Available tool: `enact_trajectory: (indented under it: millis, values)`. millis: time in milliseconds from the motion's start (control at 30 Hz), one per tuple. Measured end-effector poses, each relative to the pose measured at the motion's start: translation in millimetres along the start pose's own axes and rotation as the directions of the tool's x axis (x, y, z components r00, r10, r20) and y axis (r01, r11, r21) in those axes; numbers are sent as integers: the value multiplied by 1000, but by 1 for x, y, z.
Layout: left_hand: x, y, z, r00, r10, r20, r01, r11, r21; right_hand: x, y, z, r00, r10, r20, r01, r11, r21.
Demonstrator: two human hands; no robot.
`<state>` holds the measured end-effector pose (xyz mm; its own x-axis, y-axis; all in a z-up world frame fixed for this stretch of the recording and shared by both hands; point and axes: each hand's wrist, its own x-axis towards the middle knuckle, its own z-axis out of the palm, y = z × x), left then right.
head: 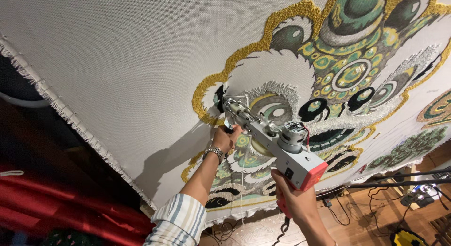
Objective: The person uses a handheld tufting gun to apply white yarn to a large canvas featuring a stylized animal face design. They guide the tool along the contours of the design, creating a textured, raised surface. The person works steadily on the upper portion of the artwork, filling in specific areas with the yarn.
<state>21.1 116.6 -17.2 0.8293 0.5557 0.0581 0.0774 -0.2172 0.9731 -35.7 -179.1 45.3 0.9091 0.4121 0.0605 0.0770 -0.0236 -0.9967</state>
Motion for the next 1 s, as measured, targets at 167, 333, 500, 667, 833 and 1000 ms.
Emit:
enact_trajectory:
  millis: [167,333,500,667,833,1000]
  values:
    - [3,2,-3,1000,4,-11,-4,1000,15,2,-6,1,999,51,3,-51,999,5]
    - [0,12,-3,999,-33,-32,34,999,33,2,-10,2,999,41,1,-41,999,-7]
    - [-2,14,-6,1000,21,-16,-19,995,97,2,-5,3,1000,28,-3,-28,999,23]
    - [1,15,-3,993,120,-17,-120,993,1,1,-9,2,1000,-18,5,18,997,81]
    - [-1,25,-5,994,-89,-66,93,994,58,0,-20,4,999,47,-9,-46,993,108]
    - [-5,29,-6,999,16,-45,-14,999,35,0,-17,2,1000,14,7,-15,993,121]
